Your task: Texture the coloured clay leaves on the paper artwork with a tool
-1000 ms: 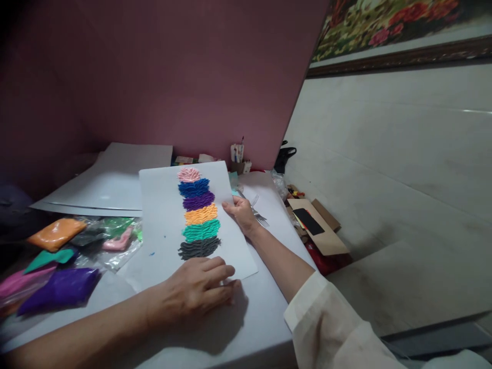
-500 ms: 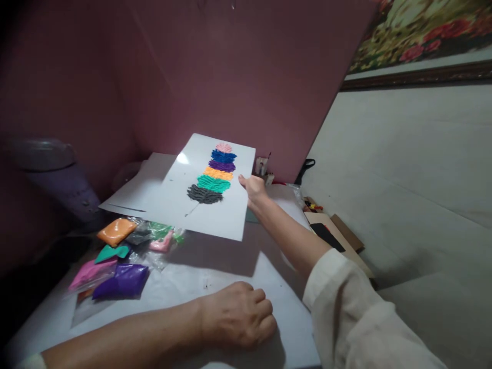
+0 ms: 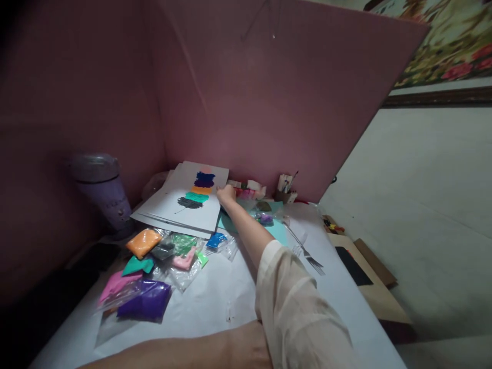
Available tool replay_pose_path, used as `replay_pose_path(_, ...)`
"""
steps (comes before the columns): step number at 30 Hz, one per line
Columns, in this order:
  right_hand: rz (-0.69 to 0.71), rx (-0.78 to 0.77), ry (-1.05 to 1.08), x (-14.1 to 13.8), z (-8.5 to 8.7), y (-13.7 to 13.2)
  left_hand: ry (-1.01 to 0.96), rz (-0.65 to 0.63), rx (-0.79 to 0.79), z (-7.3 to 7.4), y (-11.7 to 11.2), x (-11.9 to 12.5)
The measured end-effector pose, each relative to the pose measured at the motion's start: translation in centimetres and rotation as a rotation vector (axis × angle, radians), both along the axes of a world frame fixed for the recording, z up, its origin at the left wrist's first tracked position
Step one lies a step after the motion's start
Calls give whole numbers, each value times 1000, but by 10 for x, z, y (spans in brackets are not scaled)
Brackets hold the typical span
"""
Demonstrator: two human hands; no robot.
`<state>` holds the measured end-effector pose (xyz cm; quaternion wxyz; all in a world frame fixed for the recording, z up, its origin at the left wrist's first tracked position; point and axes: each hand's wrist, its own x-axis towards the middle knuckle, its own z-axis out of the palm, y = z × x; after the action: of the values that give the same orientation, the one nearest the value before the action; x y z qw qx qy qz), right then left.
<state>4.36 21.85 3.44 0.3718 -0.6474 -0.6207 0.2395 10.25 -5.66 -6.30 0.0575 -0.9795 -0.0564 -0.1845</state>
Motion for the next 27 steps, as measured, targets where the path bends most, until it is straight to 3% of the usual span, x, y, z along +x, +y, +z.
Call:
replay_pose_path(3,34,-60,-101,4,-1,-1,49,-128,-5,6,1,4)
replay_pose_path(8,130,-100,-232,11,0,-7,30,-83,-105,11,-1,11)
replay_pose_path(12,219,-46,-321,25,5,-22,30,-82,-169,20,-6,0)
replay_pose_path(17,386,70,-448,48,16,-55,-79,10,-20,36,-13,-16)
replay_pose_path(22,559,196,-588,47,14,-94,-55,-1,-22,31,-11,-16)
replay_pose_path(27,627,261,-601,51,16,-147,-65,-37,-14,33,-8,-19)
